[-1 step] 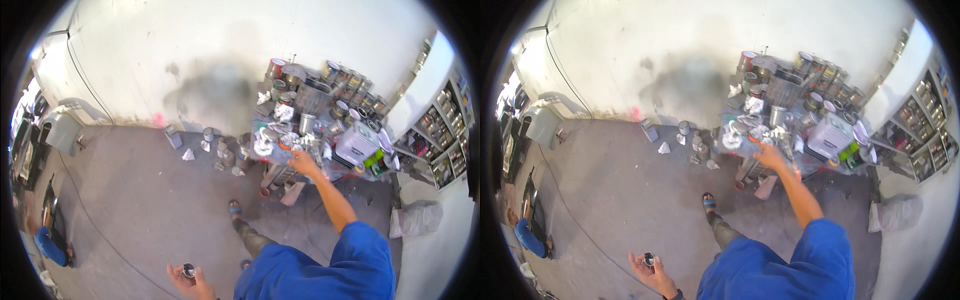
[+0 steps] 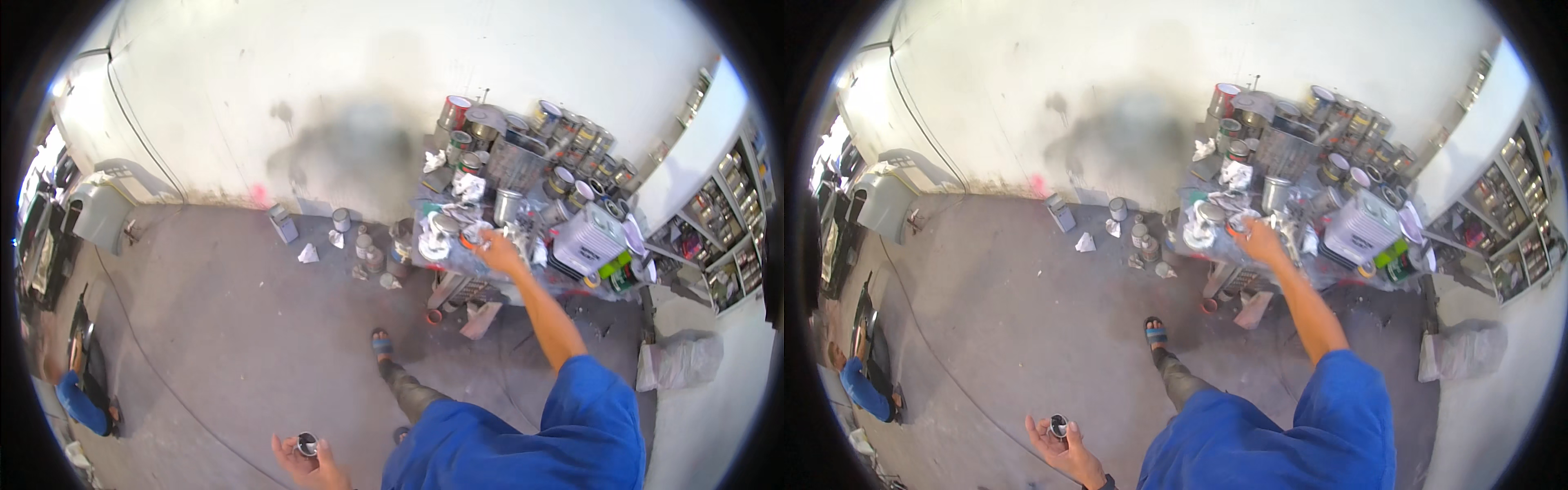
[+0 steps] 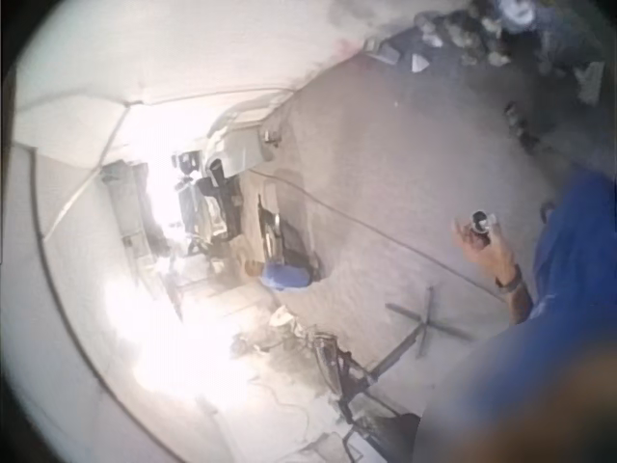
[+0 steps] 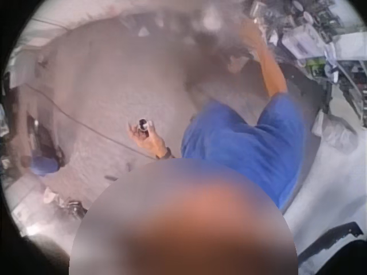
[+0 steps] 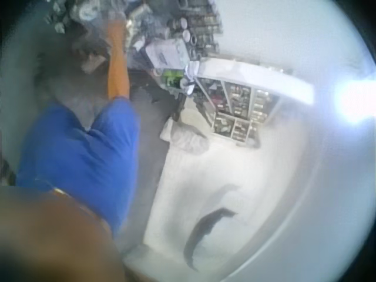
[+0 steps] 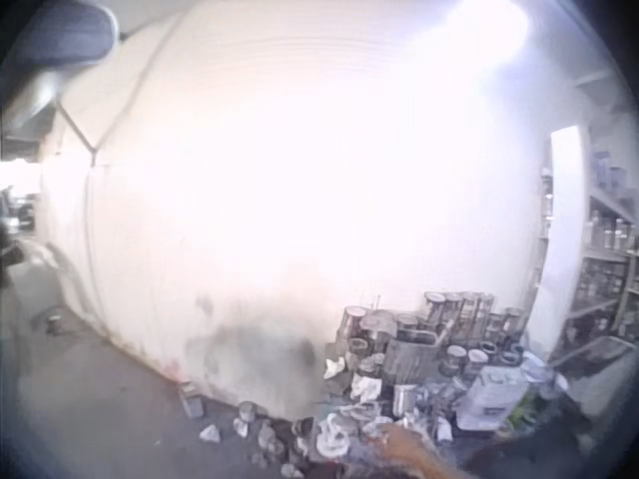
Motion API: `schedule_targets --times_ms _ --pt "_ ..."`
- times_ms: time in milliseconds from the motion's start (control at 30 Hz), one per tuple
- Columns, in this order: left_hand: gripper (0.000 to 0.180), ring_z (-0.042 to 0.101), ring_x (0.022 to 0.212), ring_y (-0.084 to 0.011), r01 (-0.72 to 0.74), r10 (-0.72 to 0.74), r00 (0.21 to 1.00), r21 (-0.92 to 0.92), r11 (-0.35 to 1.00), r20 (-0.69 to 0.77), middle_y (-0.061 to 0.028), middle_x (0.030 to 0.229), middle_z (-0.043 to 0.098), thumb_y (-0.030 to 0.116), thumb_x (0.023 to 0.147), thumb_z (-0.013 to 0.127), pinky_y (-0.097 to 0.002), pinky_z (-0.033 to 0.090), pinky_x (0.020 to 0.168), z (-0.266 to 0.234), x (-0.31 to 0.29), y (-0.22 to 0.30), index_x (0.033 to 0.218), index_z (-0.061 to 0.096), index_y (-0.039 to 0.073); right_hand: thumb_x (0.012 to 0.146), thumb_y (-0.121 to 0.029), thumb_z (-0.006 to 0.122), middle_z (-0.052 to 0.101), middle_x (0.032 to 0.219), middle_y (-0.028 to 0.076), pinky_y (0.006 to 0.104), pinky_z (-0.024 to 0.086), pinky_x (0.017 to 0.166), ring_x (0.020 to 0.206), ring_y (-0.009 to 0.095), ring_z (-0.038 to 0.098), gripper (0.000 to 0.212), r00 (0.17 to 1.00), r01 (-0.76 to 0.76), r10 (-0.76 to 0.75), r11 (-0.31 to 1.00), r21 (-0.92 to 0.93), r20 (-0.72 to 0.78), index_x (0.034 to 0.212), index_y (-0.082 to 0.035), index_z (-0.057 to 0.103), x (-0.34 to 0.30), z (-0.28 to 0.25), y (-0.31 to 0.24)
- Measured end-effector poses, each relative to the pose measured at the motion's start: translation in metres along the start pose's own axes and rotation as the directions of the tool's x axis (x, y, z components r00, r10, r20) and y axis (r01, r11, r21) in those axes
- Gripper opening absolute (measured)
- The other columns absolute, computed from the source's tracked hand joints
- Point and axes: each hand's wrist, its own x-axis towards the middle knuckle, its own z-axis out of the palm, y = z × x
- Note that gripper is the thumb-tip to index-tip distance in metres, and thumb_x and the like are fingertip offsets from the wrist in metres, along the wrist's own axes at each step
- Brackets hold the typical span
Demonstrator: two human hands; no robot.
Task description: The person selects paint cans from shelves, pours paint into a small container, and adds a liquid from a larger can. They then walk through the garage and hand the container to another person.
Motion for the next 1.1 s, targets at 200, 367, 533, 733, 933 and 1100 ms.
schedule_targets --times_ms 200,367,533,733,933,1100 --pt "0.074 0.06 0.093 -0.02 -0.078 0.098 0.994 0.288 0.955 -0.054 -0.0109 0.114 0.056 0.006 0.083 0.075 -0.0302 0.053 0.078 0.1 0.112 0.014 0.146 0.036 0.0 0.073 -0.038 0.079 0.051 0.135 0.034 0.0475 0.043 0.104 0.122 0.049 0.052 0.098 0.98 -0.086 0.007 0.917 -0.39 -0.2 0.154 -0.016 0.028 0.261 -0.011 -0.011" --pt "0.078 0.061 0.092 -0.0211 -0.129 0.165 0.982 0.305 0.944 -0.096 -0.0119 0.114 0.056 0.014 0.083 0.078 -0.0329 0.054 0.072 0.152 0.176 0.031 0.147 0.035 0.001 0.06 -0.034 0.082 0.047 0.139 0.035 0.0482 0.045 0.103 0.126 0.046 0.051 0.125 0.92 -0.279 0.363 0.871 -0.405 0.147 0.159 -0.02 0.007 0.355 0.0 0.001" --pt "0.076 0.062 0.095 -0.0216 -0.026 0.079 0.988 0.361 0.932 -0.131 -0.0123 0.118 0.054 0.013 0.086 0.075 -0.0295 0.055 0.07 0.187 0.211 0.04 0.148 0.034 0.001 0.052 -0.032 0.083 0.06 0.128 0.027 0.0457 0.051 0.095 0.115 0.041 0.062 0.126 0.882 -0.414 0.458 0.866 -0.279 0.112 0.158 -0.022 0.016 0.386 -0.031 -0.003" --pt "0.076 0.061 0.096 -0.0225 -0.107 0.112 0.994 0.276 0.955 -0.002 -0.0132 0.117 0.053 0.013 0.087 0.074 -0.0304 0.055 0.072 0.224 0.249 0.035 0.149 0.032 0.0 0.056 -0.031 0.082 0.067 0.117 0.022 0.045 0.053 0.092 0.112 0.038 0.064 0.105 0.872 -0.213 0.423 0.782 -0.586 0.248 0.149 -0.023 0.035 0.39 -0.02 -0.023" --pt "0.075 0.058 0.094 -0.0185 -0.136 0.143 0.99 0.281 0.95 -0.005 -0.0097 0.115 0.055 0.006 0.085 0.072 -0.0279 0.051 0.071 0.229 0.274 0.039 0.149 0.033 0.002 0.06 -0.031 0.081 0.062 0.127 0.018 0.0456 0.05 0.096 0.117 0.037 0.06 0.087 0.912 -0.349 0.409 0.816 -0.461 0.033 0.139 -0.017 0.047 0.369 -0.039 -0.016" --pt "0.076 0.053 0.086 -0.011 -0.208 0.208 0.978 0.21 0.955 0.023 -0.0037 0.114 0.053 0.004 0.082 0.069 -0.0217 0.043 0.063 0.237 0.299 0.048 0.15 0.036 0.006 0.063 -0.031 0.079 0.059 0.132 0.018 0.044 0.046 0.102 0.123 0.035 0.056 0.087 0.89 -0.383 0.451 0.819 -0.427 0.067 0.142 -0.018 0.045 0.362 -0.038 -0.018"
